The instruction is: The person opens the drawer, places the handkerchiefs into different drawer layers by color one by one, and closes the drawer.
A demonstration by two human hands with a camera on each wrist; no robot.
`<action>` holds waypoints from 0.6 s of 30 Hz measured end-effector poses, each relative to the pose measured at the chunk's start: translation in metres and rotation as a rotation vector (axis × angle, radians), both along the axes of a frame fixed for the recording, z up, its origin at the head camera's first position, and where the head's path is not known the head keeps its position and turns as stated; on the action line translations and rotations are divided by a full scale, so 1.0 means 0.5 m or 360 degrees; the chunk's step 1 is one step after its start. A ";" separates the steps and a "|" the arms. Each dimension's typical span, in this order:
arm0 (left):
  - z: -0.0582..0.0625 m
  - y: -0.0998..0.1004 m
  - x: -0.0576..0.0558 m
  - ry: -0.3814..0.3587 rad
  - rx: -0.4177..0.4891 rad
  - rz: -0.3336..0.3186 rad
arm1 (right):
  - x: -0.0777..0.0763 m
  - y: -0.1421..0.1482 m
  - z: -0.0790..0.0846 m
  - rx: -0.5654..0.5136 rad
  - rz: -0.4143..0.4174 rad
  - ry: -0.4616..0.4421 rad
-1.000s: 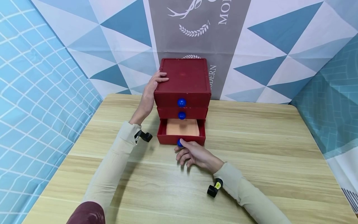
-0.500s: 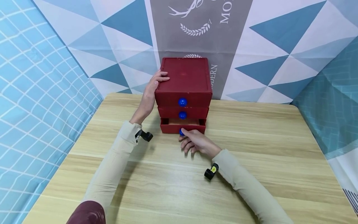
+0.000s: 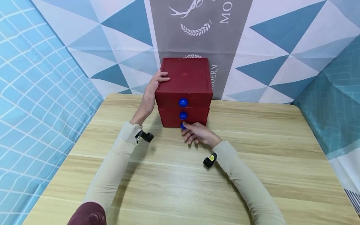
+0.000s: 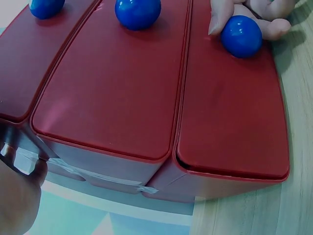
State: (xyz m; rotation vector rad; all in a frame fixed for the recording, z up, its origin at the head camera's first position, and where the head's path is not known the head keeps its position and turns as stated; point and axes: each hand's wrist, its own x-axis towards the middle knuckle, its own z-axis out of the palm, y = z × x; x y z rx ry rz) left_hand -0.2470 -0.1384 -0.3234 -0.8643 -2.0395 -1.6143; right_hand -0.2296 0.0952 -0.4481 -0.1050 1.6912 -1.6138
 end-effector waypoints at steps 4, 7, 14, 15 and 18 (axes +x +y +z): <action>0.002 0.002 0.000 -0.0024 -0.0004 -0.0001 | 0.004 -0.003 -0.005 -0.0021 -0.0037 0.0036; 0.000 -0.002 -0.002 -0.0094 -0.0014 0.0002 | 0.019 -0.011 -0.006 0.0051 -0.0072 0.0160; -0.053 -0.080 0.003 -0.0130 -0.0298 0.0143 | 0.075 0.013 0.031 0.0602 -0.0141 0.0824; -0.059 -0.097 0.009 -0.0100 -0.0407 0.0184 | 0.082 0.026 0.039 0.0681 -0.0152 0.0944; -0.068 -0.143 0.040 0.0049 -0.0822 0.0314 | 0.104 0.080 0.058 0.0877 -0.0241 0.1310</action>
